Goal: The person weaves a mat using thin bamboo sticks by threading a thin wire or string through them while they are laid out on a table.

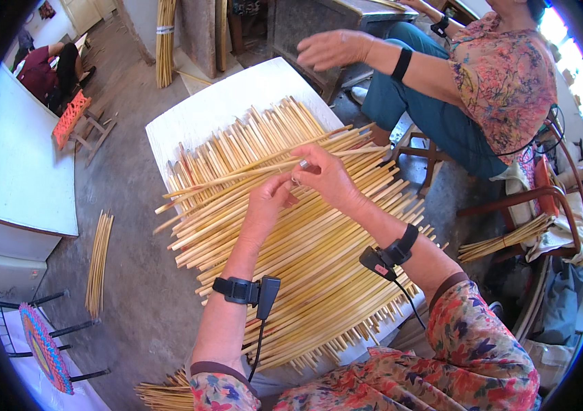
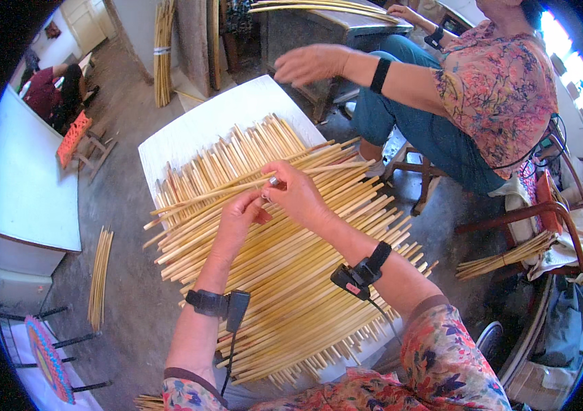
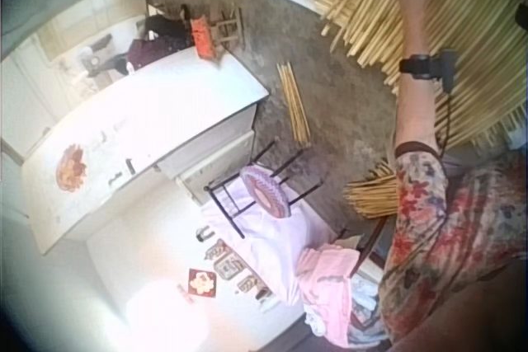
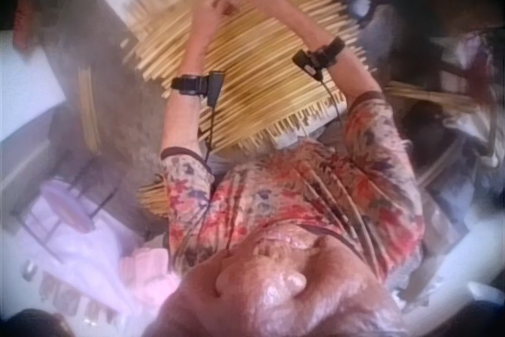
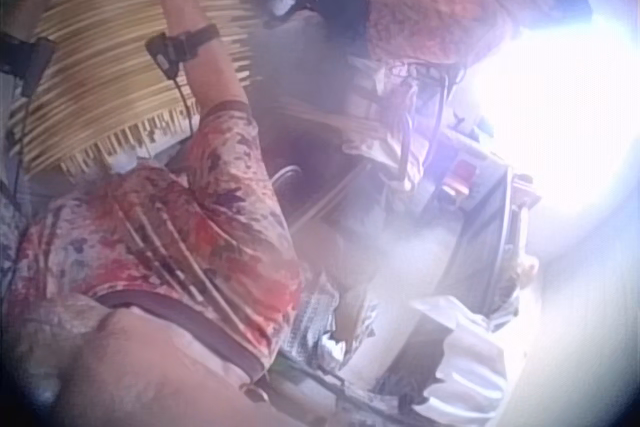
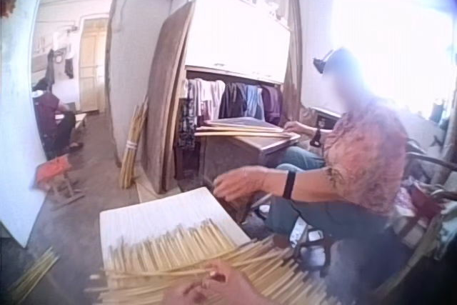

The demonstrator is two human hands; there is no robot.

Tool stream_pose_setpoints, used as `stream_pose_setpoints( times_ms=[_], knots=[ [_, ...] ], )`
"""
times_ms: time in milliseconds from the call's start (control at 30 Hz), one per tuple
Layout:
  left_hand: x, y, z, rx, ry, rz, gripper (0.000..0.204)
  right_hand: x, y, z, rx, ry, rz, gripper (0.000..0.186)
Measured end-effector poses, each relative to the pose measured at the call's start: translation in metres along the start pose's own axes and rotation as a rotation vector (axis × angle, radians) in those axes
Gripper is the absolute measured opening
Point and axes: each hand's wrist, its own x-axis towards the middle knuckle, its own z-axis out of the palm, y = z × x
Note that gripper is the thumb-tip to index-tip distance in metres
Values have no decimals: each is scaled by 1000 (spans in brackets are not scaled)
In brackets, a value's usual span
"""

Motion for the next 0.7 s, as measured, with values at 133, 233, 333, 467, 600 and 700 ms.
stream_pose_setpoints(
  times_ms=[133, 233, 333, 467, 600, 700],
  knots=[
    [3, -7, -4, 26, -29, 67, 19, 8, 3, 1, 190, -45, 9, 23],
    [6, -7, -7, 10, 53, 71, 17, 11, 2, 2, 295, -30, 75, 20],
    [10, -13, -11, 28, 47, 63, 15, 15, 6, -4, 435, 30, 182, 21],
    [9, -20, -15, 66, 33, 82, 15, 20, 11, -3, 621, 146, 245, 23],
    [9, -23, -15, 88, 87, 86, 15, 22, 17, -10, 711, 181, 226, 24],
    [9, -22, -14, 102, 123, 88, 15, 22, 11, -15, 741, 213, 225, 21]
  ],
)
